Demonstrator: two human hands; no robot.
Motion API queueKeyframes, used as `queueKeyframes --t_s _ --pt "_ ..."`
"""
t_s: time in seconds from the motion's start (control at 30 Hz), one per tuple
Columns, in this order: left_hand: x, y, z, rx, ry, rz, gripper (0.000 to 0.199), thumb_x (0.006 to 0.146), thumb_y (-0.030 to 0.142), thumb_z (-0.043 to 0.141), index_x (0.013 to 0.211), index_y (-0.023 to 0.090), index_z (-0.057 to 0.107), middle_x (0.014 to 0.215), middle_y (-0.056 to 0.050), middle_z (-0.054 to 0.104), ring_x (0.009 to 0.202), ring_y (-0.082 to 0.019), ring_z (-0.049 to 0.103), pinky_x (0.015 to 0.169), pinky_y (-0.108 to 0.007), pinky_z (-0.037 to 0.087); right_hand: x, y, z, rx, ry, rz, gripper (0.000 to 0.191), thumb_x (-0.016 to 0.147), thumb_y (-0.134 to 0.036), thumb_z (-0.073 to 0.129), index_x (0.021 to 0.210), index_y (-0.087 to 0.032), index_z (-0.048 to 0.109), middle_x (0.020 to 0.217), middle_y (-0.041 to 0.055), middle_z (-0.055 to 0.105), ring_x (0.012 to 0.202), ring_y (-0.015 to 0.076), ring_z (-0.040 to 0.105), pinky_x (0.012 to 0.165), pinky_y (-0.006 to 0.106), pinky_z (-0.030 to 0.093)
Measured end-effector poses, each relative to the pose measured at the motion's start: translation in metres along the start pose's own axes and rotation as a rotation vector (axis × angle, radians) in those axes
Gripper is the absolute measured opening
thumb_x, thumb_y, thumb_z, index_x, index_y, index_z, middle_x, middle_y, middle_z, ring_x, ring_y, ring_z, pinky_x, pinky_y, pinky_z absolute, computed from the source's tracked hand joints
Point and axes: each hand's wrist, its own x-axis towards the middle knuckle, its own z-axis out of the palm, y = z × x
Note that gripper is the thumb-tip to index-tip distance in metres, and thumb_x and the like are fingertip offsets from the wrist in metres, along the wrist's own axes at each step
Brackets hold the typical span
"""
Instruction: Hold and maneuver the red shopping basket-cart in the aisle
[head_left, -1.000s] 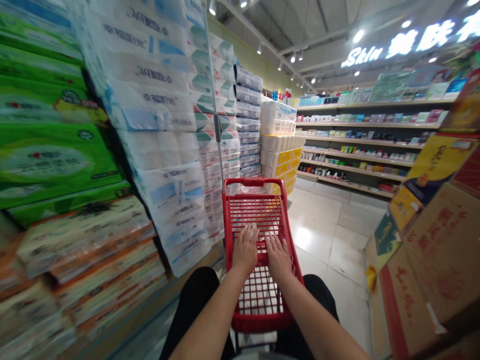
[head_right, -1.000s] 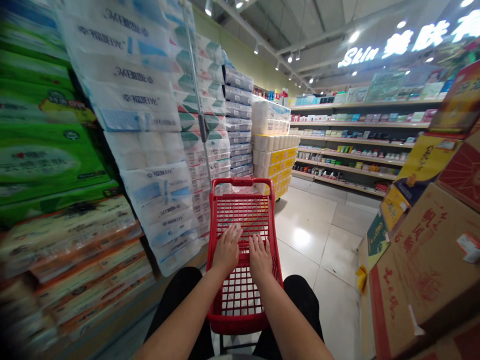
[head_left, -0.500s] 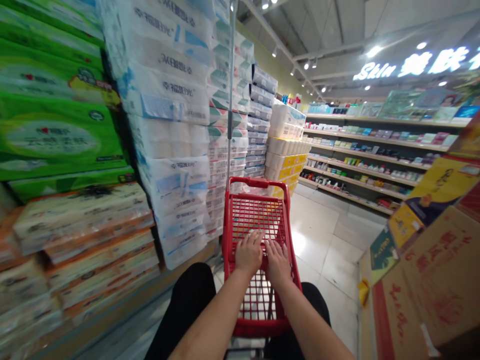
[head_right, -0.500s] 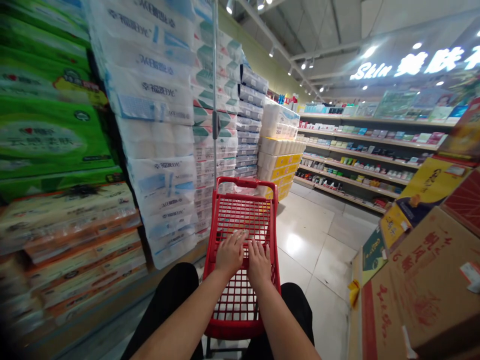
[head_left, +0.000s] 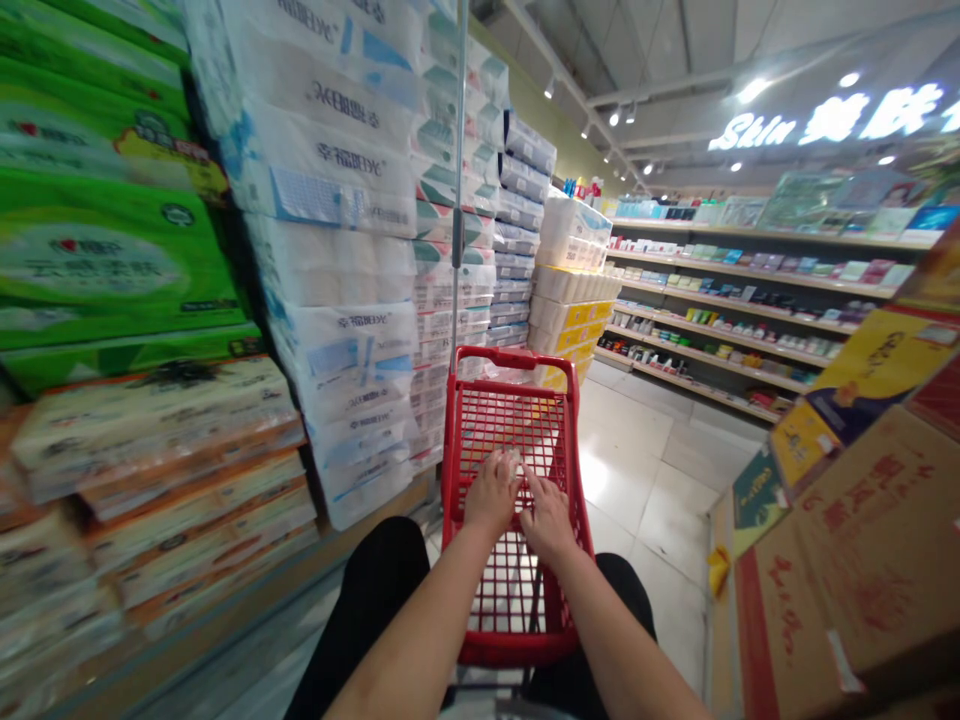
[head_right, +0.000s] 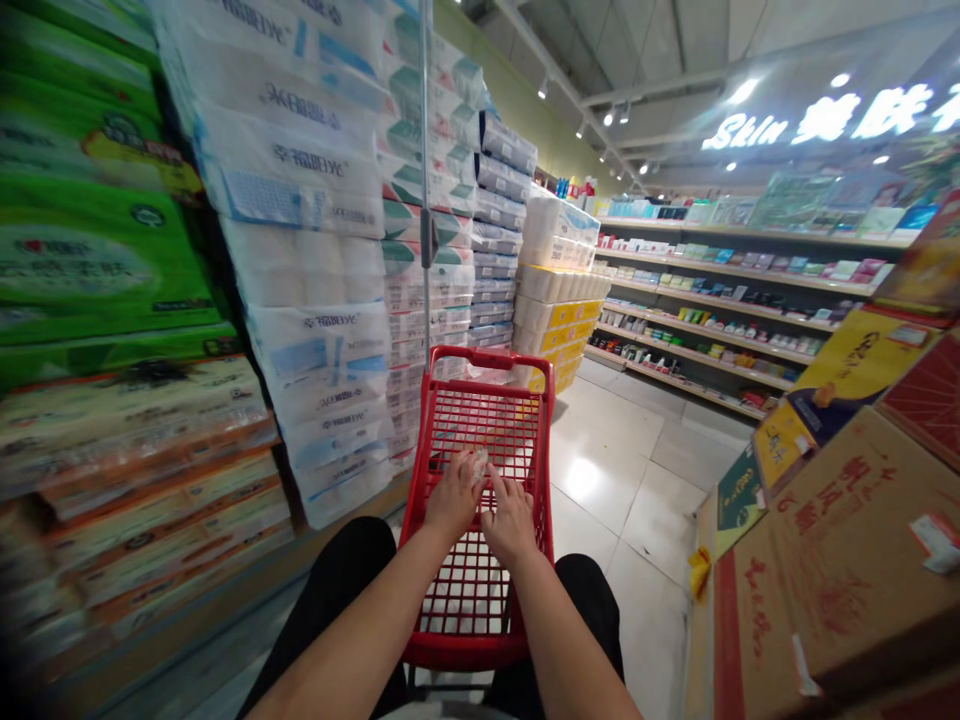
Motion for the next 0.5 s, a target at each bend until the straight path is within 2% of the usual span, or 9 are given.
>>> queueKeyframes --t_s 0.1,0.17,0.33,0.5 --pt "-0.003 0.003 -0.005 0.078 0.031 -0.011 0.043 0.095 0.04 0.039 0.133 0.022 0.048 0.135 -0.01 0.051 0.124 -0.024 0.048 0.099 -0.04 0.044 0.0 -0.004 0.0 0.0 0.039 0.026 0.063 0.082 -0.022 0.045 0.144 -0.025 0.037 0.125 0.007 0.057 0.114 0.021 0.05 0.098 0.035 0.034" --pt "-0.005 0.004 -0.01 0.141 0.05 -0.073 0.043 0.095 0.041 0.037 0.132 0.023 0.05 0.134 -0.01 0.053 0.119 -0.027 0.05 0.097 -0.044 0.043 -0.001 -0.007 0.0 -0.026 0.059 0.039 0.058 0.086 -0.026 0.045 0.144 -0.023 0.038 0.124 0.0084 0.058 0.114 0.0213 0.051 0.097 0.035 0.034" --pt "-0.009 0.002 -0.019 0.21 0.112 -0.254 0.053 0.096 0.043 0.029 0.138 0.015 0.045 0.129 -0.017 0.056 0.117 -0.031 0.049 0.095 -0.048 0.039 -0.004 -0.01 0.001 -0.071 0.072 0.059 0.056 0.089 -0.026 0.045 0.144 -0.021 0.037 0.122 0.0097 0.059 0.112 0.0205 0.054 0.097 0.035 0.034" --pt "-0.007 -0.002 -0.017 0.222 0.018 -0.216 0.06 0.095 0.051 0.027 0.147 0.02 0.033 0.132 -0.016 0.056 0.115 -0.03 0.053 0.1 -0.047 0.034 -0.002 -0.01 0.001 -0.086 0.057 0.058 0.055 0.089 -0.028 0.046 0.143 -0.021 0.039 0.123 0.0108 0.058 0.112 0.0207 0.055 0.097 0.035 0.034"
